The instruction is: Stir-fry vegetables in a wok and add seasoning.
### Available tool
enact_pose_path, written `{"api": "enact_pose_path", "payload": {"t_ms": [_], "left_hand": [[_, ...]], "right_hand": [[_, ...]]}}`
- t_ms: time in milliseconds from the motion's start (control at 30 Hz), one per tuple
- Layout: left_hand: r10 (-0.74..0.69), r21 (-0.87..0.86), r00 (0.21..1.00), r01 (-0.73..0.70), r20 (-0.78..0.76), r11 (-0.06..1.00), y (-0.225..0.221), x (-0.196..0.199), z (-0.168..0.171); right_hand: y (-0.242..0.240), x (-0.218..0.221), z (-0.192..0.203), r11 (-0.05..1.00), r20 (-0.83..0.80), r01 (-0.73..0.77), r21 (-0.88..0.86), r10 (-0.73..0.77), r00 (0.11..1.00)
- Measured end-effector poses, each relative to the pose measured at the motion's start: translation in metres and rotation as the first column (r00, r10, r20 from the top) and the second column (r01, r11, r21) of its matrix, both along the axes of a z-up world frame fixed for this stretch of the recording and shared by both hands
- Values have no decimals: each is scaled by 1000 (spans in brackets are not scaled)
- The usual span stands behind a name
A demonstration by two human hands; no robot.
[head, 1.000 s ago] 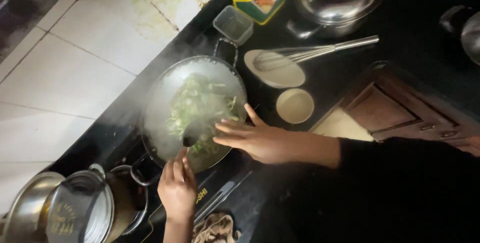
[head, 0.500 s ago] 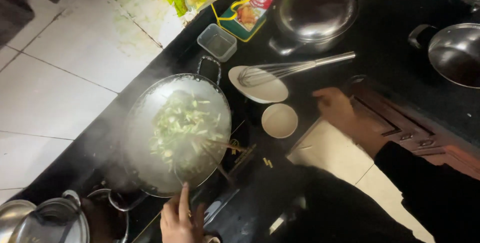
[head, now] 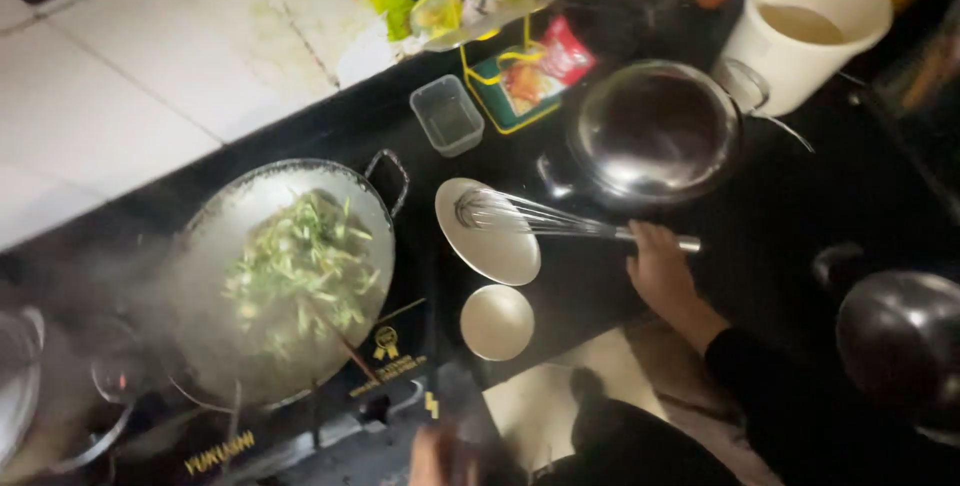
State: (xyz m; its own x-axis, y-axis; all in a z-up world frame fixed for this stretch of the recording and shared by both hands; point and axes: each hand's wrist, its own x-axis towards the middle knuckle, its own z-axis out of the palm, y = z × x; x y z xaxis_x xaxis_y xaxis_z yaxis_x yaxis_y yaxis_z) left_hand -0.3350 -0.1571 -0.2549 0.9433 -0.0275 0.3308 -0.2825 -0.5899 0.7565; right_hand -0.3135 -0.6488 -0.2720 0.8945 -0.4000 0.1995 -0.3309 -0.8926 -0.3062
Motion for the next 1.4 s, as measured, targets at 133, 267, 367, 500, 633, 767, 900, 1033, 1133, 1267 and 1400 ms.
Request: {"api": "enact_pose_path", "payload": {"t_ms": [133,267,367,500,633,767,900,1033,1133,1267,1400], "left_hand": [[-49,290,900,191,-433,938,-158,62,130],[130,431,856,116,-501,895,-218,136,100],[280,616,836,85,-471,783,-231,175,45],[372,728,847,25,-379,685,-230,215,-20],[384,774,858,26,-342,633,-237,214,-31],[428,718,827,-41,-366,694,-250,189,-9],[353,668,894,-86,-275,739,-254,164,14],[252,480,874,-24,-416,877,-259,122,81],[204,405,862,2,-464,914,-252,87,107],[142,360,851,58,-505,931,-232,41,106],[51,288,871,105,-488,952,-211,-2,74]], "right_hand": [[-27,-2,-33,992,-29,-81,-94,78,996],[-26,-22,-31,985,-153,-131,114,148,977],[-23,-37,-40,934,-203,-83,347,162,966],[3,-49,1,824,-147,-45,564,153,977],[5,-37,4,802,-198,43,596,95,976],[8,-5,-5,873,-84,-8,487,56,995],[16,38,-31,910,-27,49,413,-41,999],[19,82,-43,920,-83,134,369,-112,990],[25,100,-53,953,8,174,249,-182,983],[45,88,-13,959,4,214,187,-219,976],[64,27,-17,999,108,48,-25,-45,993]]}}
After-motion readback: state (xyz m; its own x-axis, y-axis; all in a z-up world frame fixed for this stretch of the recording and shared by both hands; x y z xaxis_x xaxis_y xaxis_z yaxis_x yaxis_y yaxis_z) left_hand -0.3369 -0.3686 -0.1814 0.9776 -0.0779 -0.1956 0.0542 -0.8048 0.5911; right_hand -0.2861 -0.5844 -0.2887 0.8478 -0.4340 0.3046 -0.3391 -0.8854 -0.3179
